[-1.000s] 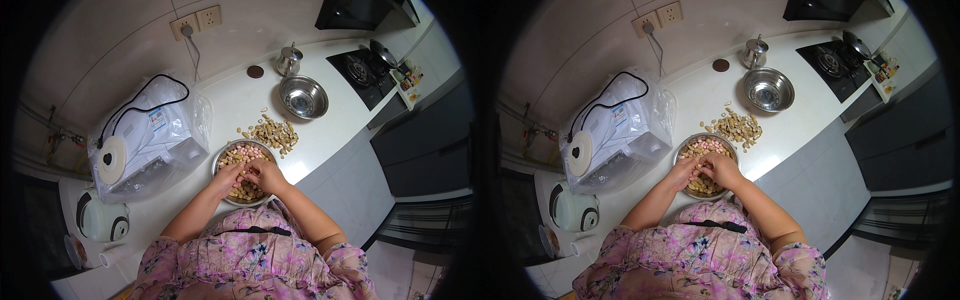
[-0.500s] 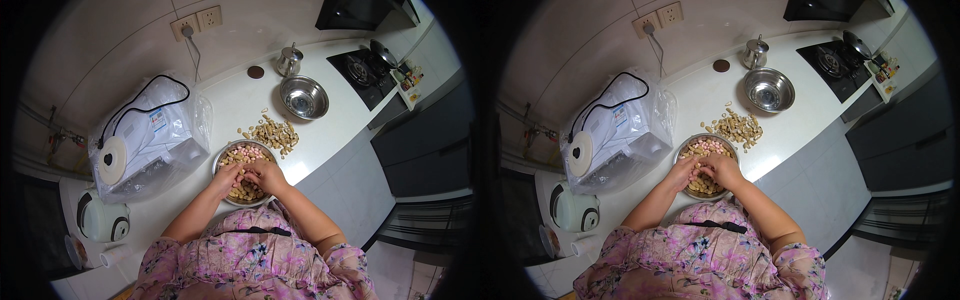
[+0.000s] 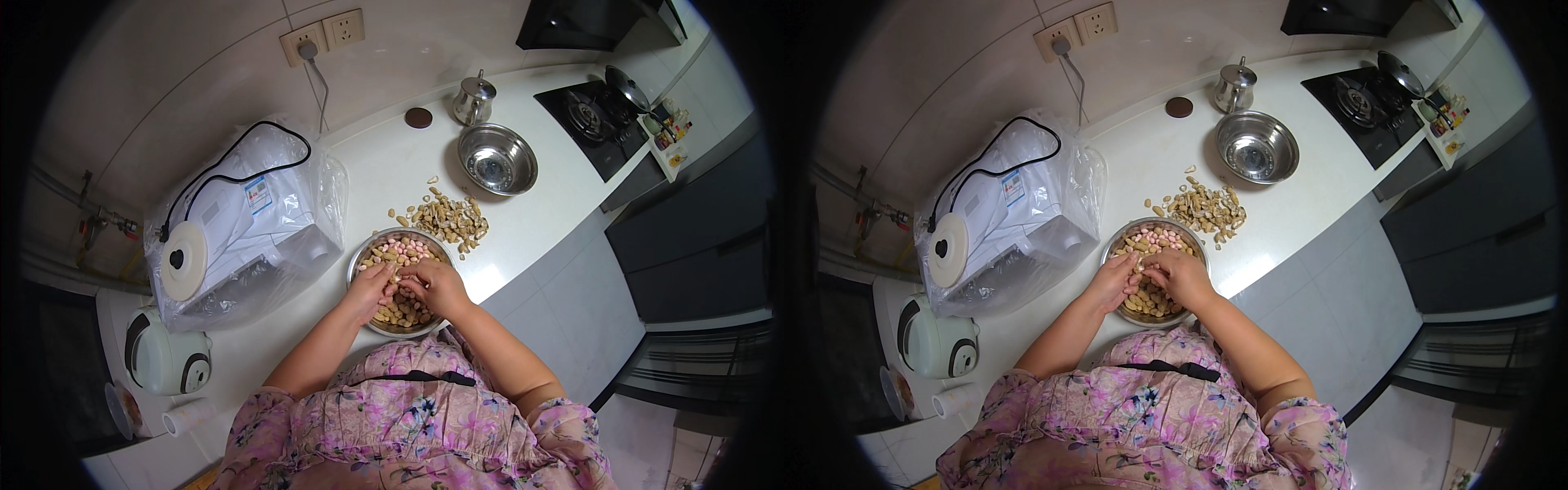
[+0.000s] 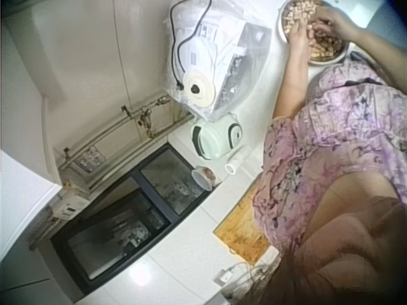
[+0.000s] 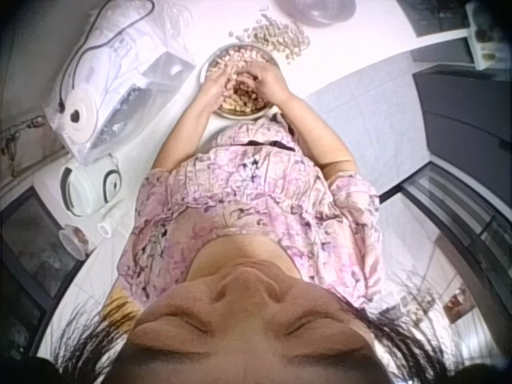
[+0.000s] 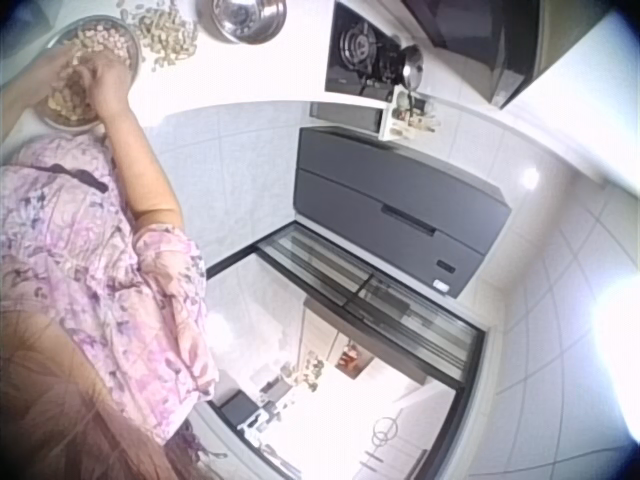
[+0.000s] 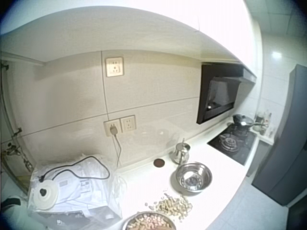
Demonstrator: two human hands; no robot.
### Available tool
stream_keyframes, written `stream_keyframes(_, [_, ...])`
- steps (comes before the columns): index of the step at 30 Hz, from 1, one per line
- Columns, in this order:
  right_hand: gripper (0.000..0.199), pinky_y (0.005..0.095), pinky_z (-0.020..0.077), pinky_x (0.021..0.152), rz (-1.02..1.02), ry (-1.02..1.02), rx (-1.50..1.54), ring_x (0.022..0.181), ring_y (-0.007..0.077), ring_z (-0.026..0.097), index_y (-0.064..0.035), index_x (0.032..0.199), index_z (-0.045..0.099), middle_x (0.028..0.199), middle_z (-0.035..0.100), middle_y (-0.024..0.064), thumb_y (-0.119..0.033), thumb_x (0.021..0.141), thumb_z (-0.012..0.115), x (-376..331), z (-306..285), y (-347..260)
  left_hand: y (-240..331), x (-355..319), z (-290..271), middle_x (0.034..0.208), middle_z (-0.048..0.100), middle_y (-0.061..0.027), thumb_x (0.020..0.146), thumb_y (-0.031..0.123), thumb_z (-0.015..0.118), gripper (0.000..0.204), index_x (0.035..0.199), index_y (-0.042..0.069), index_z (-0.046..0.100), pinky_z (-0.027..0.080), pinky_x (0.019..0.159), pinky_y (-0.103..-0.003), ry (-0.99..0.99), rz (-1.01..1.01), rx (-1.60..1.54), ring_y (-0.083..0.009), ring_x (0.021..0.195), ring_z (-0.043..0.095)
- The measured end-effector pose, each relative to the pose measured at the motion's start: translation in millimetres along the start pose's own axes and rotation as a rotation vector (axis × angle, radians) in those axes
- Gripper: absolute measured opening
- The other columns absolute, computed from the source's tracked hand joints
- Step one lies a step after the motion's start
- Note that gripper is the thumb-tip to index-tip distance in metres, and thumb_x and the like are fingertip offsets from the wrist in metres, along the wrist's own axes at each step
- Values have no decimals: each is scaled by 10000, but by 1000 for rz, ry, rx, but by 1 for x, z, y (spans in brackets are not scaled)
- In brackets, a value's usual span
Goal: The person sorts peanuts in a bowl by hand, removing the pinkish skins and placing the cleaned kernels into the bowl.
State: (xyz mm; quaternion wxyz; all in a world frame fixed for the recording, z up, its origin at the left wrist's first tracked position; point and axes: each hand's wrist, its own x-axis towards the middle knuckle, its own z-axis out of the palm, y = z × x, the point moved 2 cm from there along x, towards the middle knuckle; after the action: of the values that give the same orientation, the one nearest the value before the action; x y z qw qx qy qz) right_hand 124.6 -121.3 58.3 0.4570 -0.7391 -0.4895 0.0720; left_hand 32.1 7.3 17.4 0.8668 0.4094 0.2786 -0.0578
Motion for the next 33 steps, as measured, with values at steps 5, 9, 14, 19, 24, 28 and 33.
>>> stream_keyframes(5, [149, 367, 453, 585, -64, -48, -34, 673, 289, 566, -68, 834, 619, 723, 571, 99, -95, 695, 667, 0, 2, 2, 3, -3, 5, 789, 490, 12, 940, 247, 417, 201, 940, 69, 511, 279, 438, -157, -2, 4, 32, -47, 580, 367])
stream_keyframes(9, [146, 370, 455, 589, -76, -55, -22, 680, 289, 567, -67, 838, 617, 730, 572, 100, -94, 701, 660, -1, 4, 7, -1, -1, 5, 782, 494, 13, 938, 248, 420, 209, 954, 65, 519, 276, 431, -154, 27, 3, 83, -41, 572, 359])
stream_keyframes(14, [132, 369, 462, 598, -25, -49, -41, 703, 296, 576, -65, 844, 616, 752, 585, 105, -94, 720, 651, -2, 1, 2, -6, 4, -3, 790, 499, 13, 931, 242, 437, 211, 989, 63, 532, 277, 425, -152, 140, 58, -24, -36, 563, 353])
stream_keyframes(19, [221, 361, 464, 610, 55, -35, -60, 712, 297, 572, -51, 944, 606, 769, 584, 128, -91, 731, 647, -10, 3, 10, -2, 4, -5, 790, 485, 23, 924, 237, 455, 237, 1066, 57, 514, 280, 427, -153, 147, 56, 81, -34, 559, 356])
stream_keyframes(24, [225, 307, 453, 638, 229, -106, 254, 707, 203, 563, -26, 976, 593, 798, 590, 108, -95, 765, 635, -12, 13, 22, -8, 7, 5, 720, 461, 34, 923, 244, 455, 300, 1172, 78, 475, 281, 437, -172, 52, 67, 208, -36, 556, 370])
stream_keyframes(28, [164, 266, 447, 661, 422, -61, 474, 723, 132, 548, -22, 940, 603, 806, 610, 51, -124, 811, 611, -10, 19, 60, -11, 11, -5, 658, 435, 23, 928, 255, 433, 318, 1190, 79, 465, 280, 433, -178, 51, 62, 106, -42, 524, 355])
stream_keyframes(33, [158, 245, 462, 526, 752, 169, 320, 561, 116, 554, -6, 870, 592, 713, 608, 67, -139, 788, 617, -2, -10, 158, -8, 15, -32, 625, 431, 12, 920, 199, 415, 287, 1169, 68, 474, 278, 426, -187, 183, 54, 74, -49, 480, 328])
